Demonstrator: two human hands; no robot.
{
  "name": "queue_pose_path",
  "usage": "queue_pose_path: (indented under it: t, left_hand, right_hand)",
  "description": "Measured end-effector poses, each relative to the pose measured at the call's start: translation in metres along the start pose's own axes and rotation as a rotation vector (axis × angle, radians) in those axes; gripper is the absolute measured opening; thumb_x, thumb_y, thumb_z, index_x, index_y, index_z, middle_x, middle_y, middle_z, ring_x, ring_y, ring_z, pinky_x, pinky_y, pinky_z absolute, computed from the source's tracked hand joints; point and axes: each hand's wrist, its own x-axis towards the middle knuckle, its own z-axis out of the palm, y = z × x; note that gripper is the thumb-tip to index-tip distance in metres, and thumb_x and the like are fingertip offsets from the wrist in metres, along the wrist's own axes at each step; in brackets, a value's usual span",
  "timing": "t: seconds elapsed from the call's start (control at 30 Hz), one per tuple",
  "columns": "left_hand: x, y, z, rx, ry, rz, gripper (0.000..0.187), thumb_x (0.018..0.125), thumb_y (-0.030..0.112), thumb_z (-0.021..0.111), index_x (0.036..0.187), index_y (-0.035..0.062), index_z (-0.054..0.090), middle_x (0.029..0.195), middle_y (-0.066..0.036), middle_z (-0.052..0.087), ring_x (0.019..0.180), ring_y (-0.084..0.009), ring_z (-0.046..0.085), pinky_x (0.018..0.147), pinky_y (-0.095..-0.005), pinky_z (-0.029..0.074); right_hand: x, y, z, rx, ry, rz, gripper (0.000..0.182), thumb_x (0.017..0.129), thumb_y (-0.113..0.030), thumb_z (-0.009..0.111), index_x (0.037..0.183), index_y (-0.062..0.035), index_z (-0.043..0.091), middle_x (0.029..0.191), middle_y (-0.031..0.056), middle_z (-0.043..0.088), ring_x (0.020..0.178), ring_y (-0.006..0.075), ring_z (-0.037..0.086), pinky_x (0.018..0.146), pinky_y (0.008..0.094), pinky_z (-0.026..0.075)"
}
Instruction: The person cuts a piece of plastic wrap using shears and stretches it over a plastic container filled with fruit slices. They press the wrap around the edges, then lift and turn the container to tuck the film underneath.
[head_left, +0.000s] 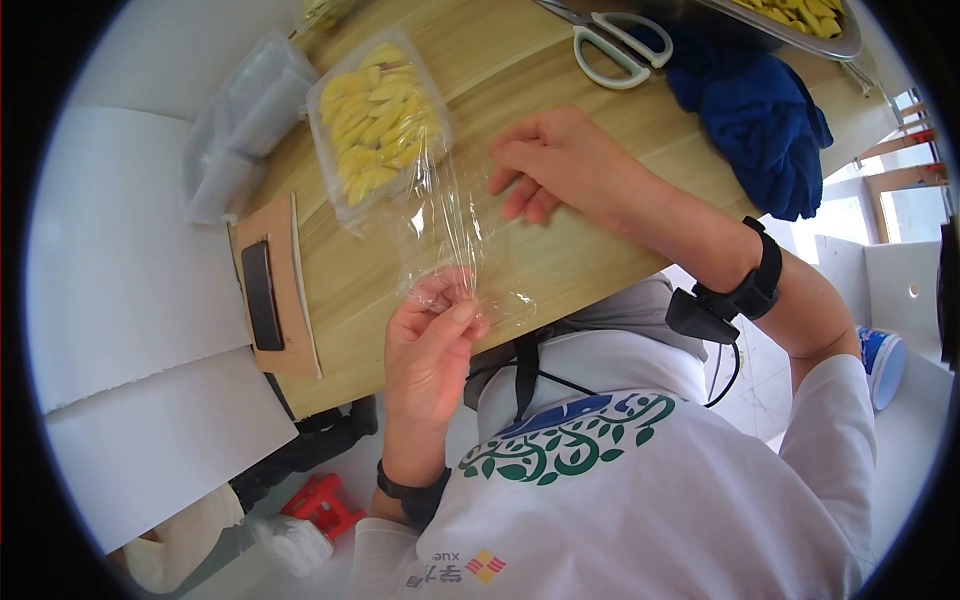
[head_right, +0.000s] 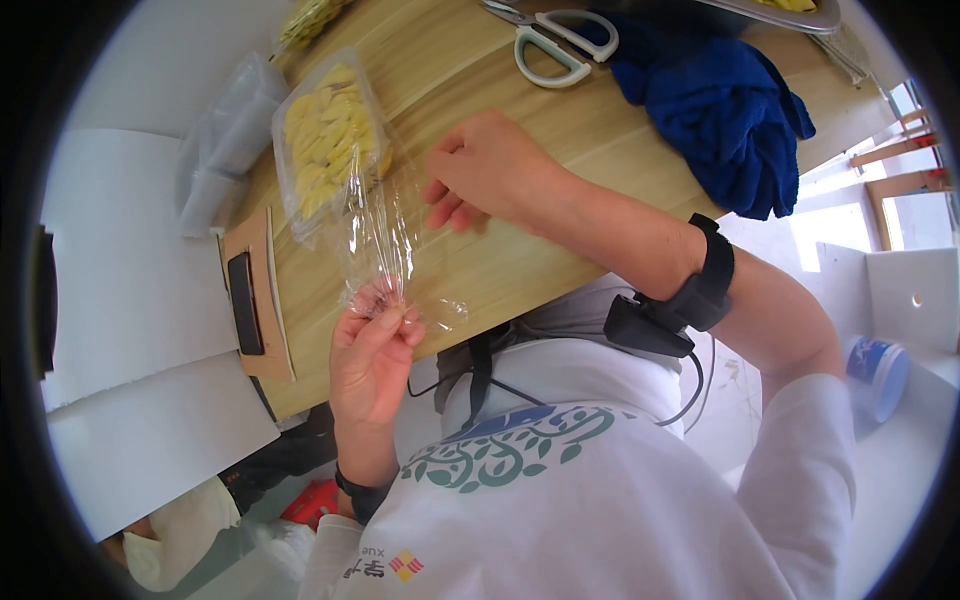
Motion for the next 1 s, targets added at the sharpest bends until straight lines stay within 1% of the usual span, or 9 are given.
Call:
queue_pose_path:
  t: [0.03, 0.27, 0.37, 0.43, 0.57, 0.67, 0.73, 0.83, 1.0]
  left_hand:
    - [0.0, 0.0, 0.001, 0.003, 0.003, -0.002, 0.027, 0.086, -0.003, 0.062, 0.113, -0.001, 0.06, 0.095, -0.003, 0.06, 0.08, -0.0102, 0.052, 0.07, -0.0277, 0.042]
    - [0.001, 0.001, 0.009, -0.005, -0.001, -0.031, 0.024, 0.085, -0.004, 0.062, 0.11, -0.0015, 0.061, 0.092, -0.004, 0.061, 0.076, -0.0124, 0.053, 0.07, -0.0281, 0.043]
    - [0.0, 0.001, 0.009, 0.021, 0.019, -0.029, 0.023, 0.086, -0.005, 0.061, 0.108, -0.0004, 0.061, 0.092, -0.005, 0.061, 0.077, -0.0138, 0.054, 0.069, -0.0284, 0.042]
    - [0.001, 0.0, 0.008, 0.038, 0.02, -0.026, 0.022, 0.086, -0.005, 0.061, 0.107, 0.0007, 0.061, 0.093, -0.006, 0.06, 0.079, -0.0145, 0.054, 0.068, -0.0284, 0.042]
    - [0.001, 0.001, 0.011, 0.026, 0.002, -0.023, 0.018, 0.086, -0.005, 0.061, 0.103, 0.0003, 0.062, 0.09, -0.007, 0.061, 0.076, -0.0146, 0.054, 0.069, -0.0285, 0.042]
    - [0.0, 0.002, 0.013, 0.03, 0.022, -0.024, 0.017, 0.086, -0.005, 0.062, 0.102, -0.0003, 0.062, 0.087, -0.007, 0.06, 0.075, -0.015, 0.053, 0.069, -0.0285, 0.043]
    - [0.0, 0.002, 0.014, 0.028, 0.016, -0.027, 0.017, 0.086, -0.005, 0.062, 0.102, -0.0003, 0.062, 0.087, -0.007, 0.06, 0.075, -0.015, 0.053, 0.069, -0.0285, 0.043]
    - [0.0, 0.002, 0.015, 0.02, 0.025, -0.029, 0.018, 0.086, -0.005, 0.062, 0.103, -0.0003, 0.061, 0.087, -0.006, 0.06, 0.074, -0.015, 0.054, 0.07, -0.0285, 0.043]
    - [-0.002, 0.004, 0.013, 0.034, 0.03, -0.025, 0.02, 0.086, -0.005, 0.062, 0.105, -0.0003, 0.061, 0.09, -0.006, 0.061, 0.075, -0.015, 0.054, 0.07, -0.0288, 0.043]
  right_hand:
    - [0.0, -0.002, 0.0, 0.029, -0.04, 0.035, 0.033, 0.088, -0.008, 0.058, 0.113, 0.012, 0.054, 0.087, 0.0159, 0.067, 0.065, 0.0176, 0.066, 0.049, 0.0253, 0.05]
    - [0.002, 0.001, 0.003, 0.083, -0.076, 0.032, 0.038, 0.087, -0.009, 0.061, 0.116, 0.0143, 0.052, 0.09, 0.0173, 0.067, 0.067, 0.0177, 0.067, 0.051, 0.0251, 0.051]
    - [0.001, 0.003, -0.003, 0.041, -0.046, 0.003, 0.037, 0.088, -0.008, 0.059, 0.117, 0.014, 0.051, 0.09, 0.0178, 0.067, 0.067, 0.0186, 0.067, 0.051, 0.026, 0.052]
    - [0.002, 0.002, -0.006, 0.066, -0.015, 0.005, 0.025, 0.089, 0.0, 0.052, 0.108, 0.0162, 0.05, 0.086, 0.0223, 0.065, 0.066, 0.0238, 0.069, 0.05, 0.0284, 0.054]
    - [0.001, 0.001, -0.007, 0.006, -0.018, -0.014, 0.025, 0.091, 0.0, 0.048, 0.11, 0.016, 0.049, 0.086, 0.0224, 0.065, 0.066, 0.024, 0.069, 0.05, 0.0284, 0.054]
    - [0.001, 0.001, -0.004, 0.024, -0.012, 0.019, 0.033, 0.09, -0.009, 0.054, 0.116, 0.0116, 0.051, 0.094, 0.0186, 0.066, 0.068, 0.0202, 0.068, 0.052, 0.0269, 0.052]
    - [0.001, -0.004, 0.002, 0.164, 0.004, 0.021, 0.025, 0.089, -0.003, 0.054, 0.106, 0.0151, 0.053, 0.086, 0.0192, 0.066, 0.066, 0.0216, 0.069, 0.051, 0.0272, 0.054]
    - [0.005, -0.002, 0.0, 0.137, -0.155, 0.073, 0.031, 0.09, -0.012, 0.058, 0.112, 0.0093, 0.055, 0.096, 0.0162, 0.066, 0.069, 0.0162, 0.067, 0.054, 0.0238, 0.052]
    - [0.001, 0.001, -0.004, 0.142, -0.1, 0.068, 0.027, 0.089, -0.014, 0.061, 0.106, 0.0071, 0.06, 0.09, 0.0129, 0.067, 0.069, 0.0139, 0.066, 0.056, 0.0219, 0.052]
